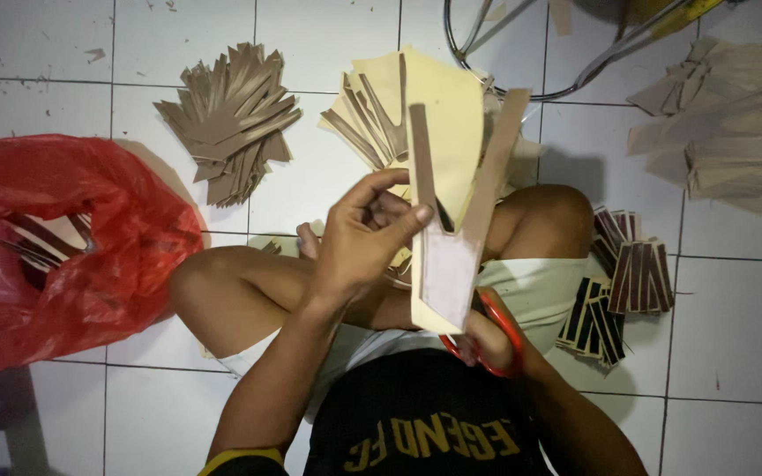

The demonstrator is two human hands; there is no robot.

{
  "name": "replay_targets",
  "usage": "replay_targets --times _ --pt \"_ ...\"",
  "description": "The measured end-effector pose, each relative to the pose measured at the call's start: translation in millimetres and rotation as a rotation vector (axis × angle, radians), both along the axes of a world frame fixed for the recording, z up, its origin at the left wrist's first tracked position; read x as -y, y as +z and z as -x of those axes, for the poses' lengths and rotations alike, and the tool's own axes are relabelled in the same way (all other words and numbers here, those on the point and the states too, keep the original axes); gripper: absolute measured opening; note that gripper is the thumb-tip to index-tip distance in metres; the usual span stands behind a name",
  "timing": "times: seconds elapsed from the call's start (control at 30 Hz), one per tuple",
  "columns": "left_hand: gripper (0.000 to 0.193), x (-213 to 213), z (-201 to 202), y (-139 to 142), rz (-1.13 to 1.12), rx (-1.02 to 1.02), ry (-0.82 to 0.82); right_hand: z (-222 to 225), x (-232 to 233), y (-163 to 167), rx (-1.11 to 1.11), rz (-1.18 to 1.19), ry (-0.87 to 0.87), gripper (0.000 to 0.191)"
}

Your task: The person sits on a tiled floor and uses red-handled scissors to cut rectangular brown paper sheets into narrow strips. Cut pieces are placed into a red plastic bag, while offcuts accumulate on the floor.

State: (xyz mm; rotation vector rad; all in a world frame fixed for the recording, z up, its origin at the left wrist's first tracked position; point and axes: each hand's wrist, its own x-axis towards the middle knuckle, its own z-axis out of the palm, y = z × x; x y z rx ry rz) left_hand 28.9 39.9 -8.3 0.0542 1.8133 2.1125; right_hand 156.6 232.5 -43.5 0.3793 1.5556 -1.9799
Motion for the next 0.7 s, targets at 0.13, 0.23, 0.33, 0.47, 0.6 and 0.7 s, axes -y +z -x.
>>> replay_targets --times 0.13,0.23,0.33,0.47,0.6,0.7 --pt "0.057 -1.5 -5.6 2.8 0.071 -0.039 -0.054 25.9 14.7 28.3 0.358 0.101 -0.276 0.032" --pt "0.061 0.6 -5.2 4.0 0.017 0.009 -0.080 35.6 18.4 37.4 0.514 0.159 -0.428 0.038" --pt "0.065 4.0 0.9 3.2 -0.010 0.060 -0.083 29.7 17.5 26.5 0.394 0.162 -0.293 0.035" --pt "0.047 5.6 10.7 -1.6 -0.201 0.073 0.034 10.1 13.0 -9.6 0.133 0.145 -0.074 0.033" --pt "0.044 1.3 10.3 -5.2 -0.059 0.032 -0.066 0.7 -2.5 -47.1 -0.035 0.214 0.011 0.033" --pt "0.045 -1.2 6.7 -5.9 -0.024 0.077 -0.100 -2.9 -15.7 -70.9 -0.139 0.252 0.050 0.034"
